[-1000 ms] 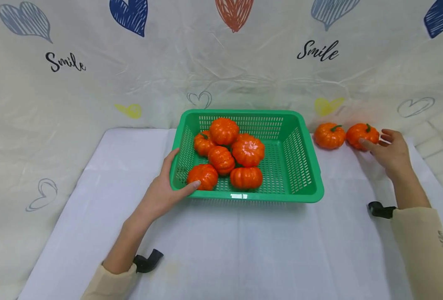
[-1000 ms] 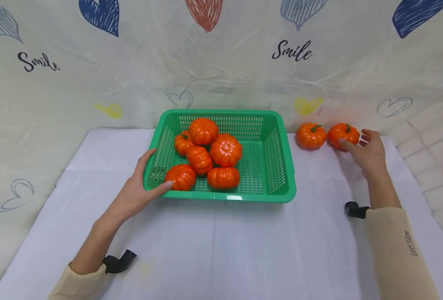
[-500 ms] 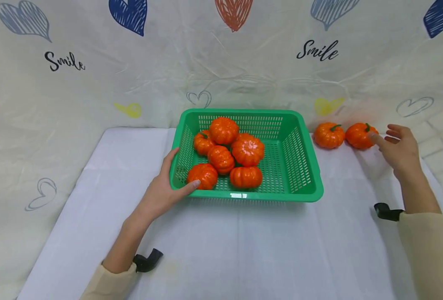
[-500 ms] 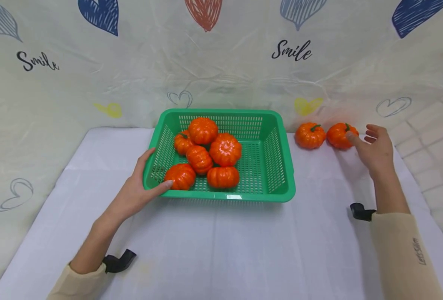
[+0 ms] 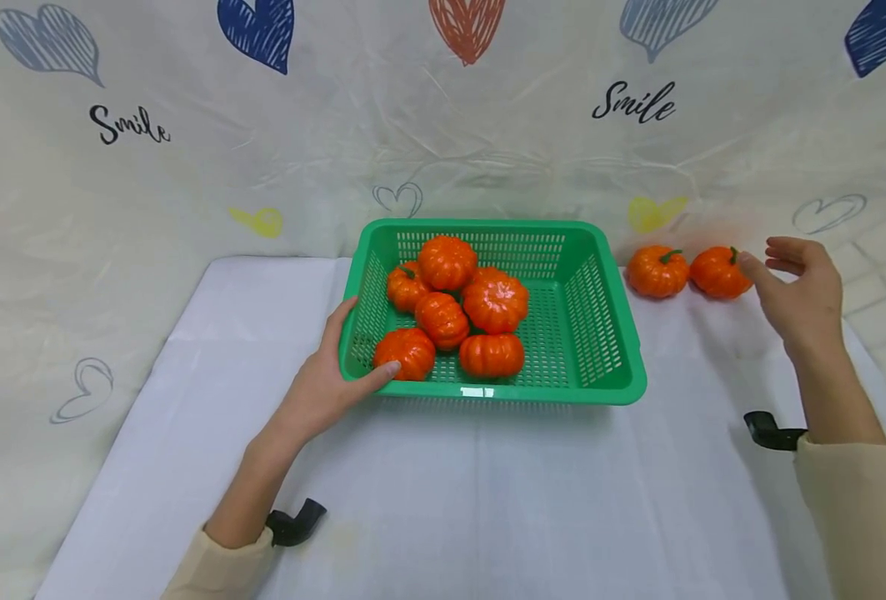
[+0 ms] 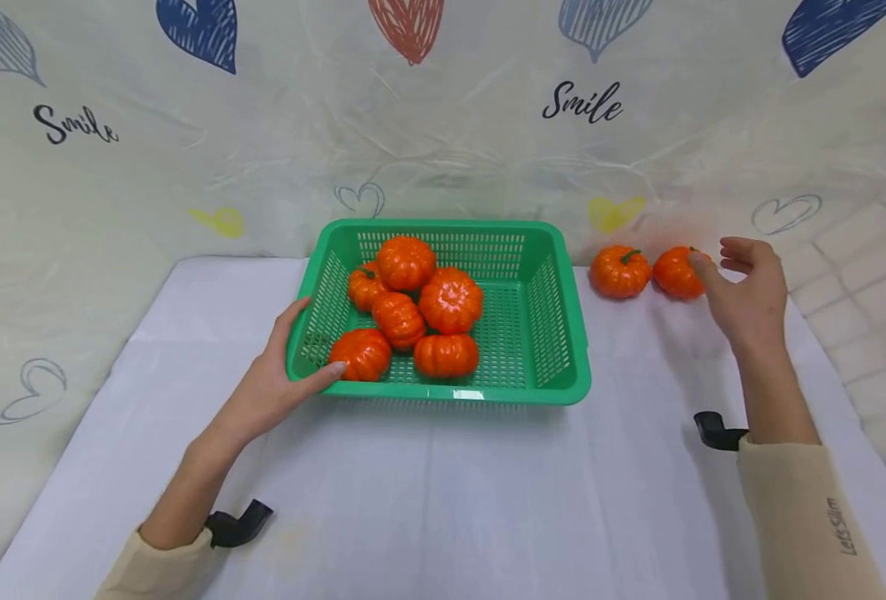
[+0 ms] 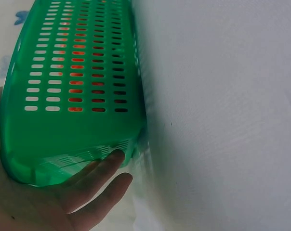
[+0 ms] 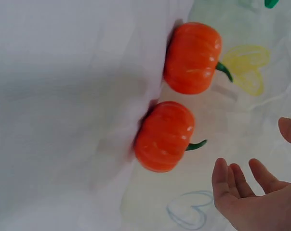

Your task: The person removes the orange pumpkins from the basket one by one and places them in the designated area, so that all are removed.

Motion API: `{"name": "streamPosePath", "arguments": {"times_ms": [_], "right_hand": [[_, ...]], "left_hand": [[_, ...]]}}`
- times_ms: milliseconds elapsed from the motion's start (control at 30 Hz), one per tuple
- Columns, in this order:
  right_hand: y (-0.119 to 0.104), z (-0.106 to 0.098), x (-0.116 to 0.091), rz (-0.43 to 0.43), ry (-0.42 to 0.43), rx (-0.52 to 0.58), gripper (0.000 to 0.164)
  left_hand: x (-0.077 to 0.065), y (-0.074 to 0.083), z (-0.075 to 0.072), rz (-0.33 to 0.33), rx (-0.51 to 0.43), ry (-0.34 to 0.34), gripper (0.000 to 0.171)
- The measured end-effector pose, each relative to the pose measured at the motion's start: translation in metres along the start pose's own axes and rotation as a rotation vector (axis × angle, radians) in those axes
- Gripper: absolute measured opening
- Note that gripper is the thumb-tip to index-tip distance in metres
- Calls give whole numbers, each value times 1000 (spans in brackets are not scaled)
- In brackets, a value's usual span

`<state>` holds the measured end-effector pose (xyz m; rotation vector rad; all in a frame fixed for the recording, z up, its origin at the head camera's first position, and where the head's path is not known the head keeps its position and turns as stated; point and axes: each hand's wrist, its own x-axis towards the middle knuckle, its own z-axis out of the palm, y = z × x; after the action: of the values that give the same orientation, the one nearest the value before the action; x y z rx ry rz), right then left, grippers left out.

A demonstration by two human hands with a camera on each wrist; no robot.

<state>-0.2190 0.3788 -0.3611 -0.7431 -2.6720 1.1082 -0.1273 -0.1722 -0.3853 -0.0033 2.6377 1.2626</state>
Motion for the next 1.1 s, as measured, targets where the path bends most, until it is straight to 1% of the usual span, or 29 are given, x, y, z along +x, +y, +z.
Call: {"name": "streamPosePath", "arguments": {"times_ms": [167,333,600,767,933,1100], "right_hand": [[-12,1,-10,-79,4,-4,65],[-23,4,-19,-151,-8,-13,64],[-38,12,-34,-260,-68,-18,62],[-45,15,-44,-314,-126,-5,60],[-52,23,-52,-372,-176,2,60],[-57,26,-61,-447,-211,12,54]], "left_hand": [[1,-1,0,-1,-3,0,104],[1,-1,0,3,2,5,103],[1,0,-1,10,2,3,104],[2,0,0,13,-4,4,105],[1,-1,-1,10,2,9,104],[1,-1,0,8,-11,6,104]]}}
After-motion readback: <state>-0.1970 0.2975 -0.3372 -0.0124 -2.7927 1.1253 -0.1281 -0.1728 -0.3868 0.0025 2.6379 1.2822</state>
